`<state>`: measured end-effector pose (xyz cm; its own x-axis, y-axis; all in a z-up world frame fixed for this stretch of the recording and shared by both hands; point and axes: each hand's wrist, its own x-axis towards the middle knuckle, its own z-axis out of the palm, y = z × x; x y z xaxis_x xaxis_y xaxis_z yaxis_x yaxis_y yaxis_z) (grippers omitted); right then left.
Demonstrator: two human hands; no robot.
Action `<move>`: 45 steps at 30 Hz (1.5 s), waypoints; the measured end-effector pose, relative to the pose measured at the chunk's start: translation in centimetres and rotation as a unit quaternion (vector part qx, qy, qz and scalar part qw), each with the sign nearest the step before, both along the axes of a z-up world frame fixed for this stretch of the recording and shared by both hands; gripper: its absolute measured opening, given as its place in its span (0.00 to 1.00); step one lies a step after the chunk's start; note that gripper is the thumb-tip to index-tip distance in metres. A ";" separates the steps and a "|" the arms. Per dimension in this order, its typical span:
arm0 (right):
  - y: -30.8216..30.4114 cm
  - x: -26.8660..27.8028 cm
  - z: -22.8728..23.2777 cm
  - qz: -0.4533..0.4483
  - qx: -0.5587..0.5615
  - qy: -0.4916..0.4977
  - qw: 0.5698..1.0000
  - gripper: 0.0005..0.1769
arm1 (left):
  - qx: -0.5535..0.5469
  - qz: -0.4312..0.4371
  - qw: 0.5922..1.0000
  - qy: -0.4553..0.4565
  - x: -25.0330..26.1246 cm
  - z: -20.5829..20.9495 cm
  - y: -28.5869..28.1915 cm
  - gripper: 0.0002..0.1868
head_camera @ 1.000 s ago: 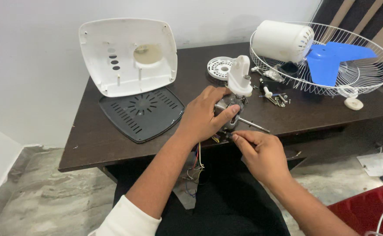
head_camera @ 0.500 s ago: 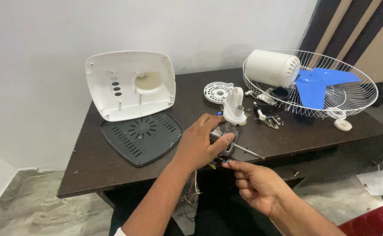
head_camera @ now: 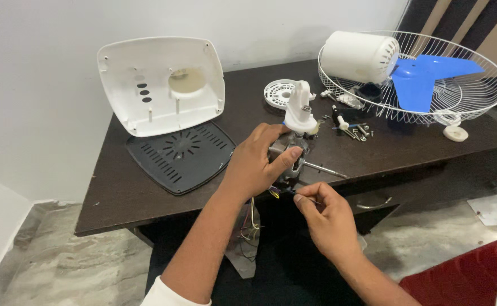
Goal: The person holds a disassembled electric fan motor and uses a screwdriver to adjust internal components and wires. They rotate the motor housing to access different sides while tightening screws and organizing the wiring.
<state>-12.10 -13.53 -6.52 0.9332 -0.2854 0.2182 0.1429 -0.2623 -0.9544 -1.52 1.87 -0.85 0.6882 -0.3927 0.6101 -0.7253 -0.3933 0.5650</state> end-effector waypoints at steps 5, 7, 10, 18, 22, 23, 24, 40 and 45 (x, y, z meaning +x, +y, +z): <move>0.1 -1.6 0.5 -0.100 -0.029 -0.011 0.995 0.05 | -0.002 0.003 1.000 0.019 -0.2 0.4 0.1 0.32; 0.2 -2.2 0.7 -0.109 -0.059 -0.055 0.991 0.05 | 0.005 0.015 0.996 0.086 -0.4 0.4 0.2 0.32; 0.1 -2.4 1.5 -0.110 -0.116 -0.120 0.980 0.09 | -0.023 -0.006 1.000 0.018 -0.2 0.6 0.1 0.31; 0.9 -2.9 2.8 -0.112 -0.154 -0.167 0.967 0.11 | -0.066 -0.042 0.996 0.033 0.4 -0.1 0.2 0.28; 0.6 -4.5 1.1 -0.133 -0.152 -0.173 0.964 0.09 | -0.116 -0.119 0.975 0.149 -0.4 0.3 0.1 0.23; 0.2 -5.1 0.1 -0.130 -0.151 -0.176 0.964 0.09 | -0.137 -0.137 0.966 0.169 -1.0 0.4 0.0 0.22; -0.6 -5.8 -1.2 -0.125 -0.153 -0.177 0.964 0.10 | -0.159 -0.154 0.956 0.191 -2.0 0.3 -0.1 0.22; -2.4 -12.4 4.6 0.213 -0.322 -0.188 0.903 0.14 | -0.128 -0.179 0.634 0.741 -12.1 -8.4 3.3 0.28; 1.6 -10.6 4.9 0.222 -0.313 -0.158 0.910 0.09 | -0.013 -0.198 0.646 0.737 -10.8 -11.2 4.6 0.39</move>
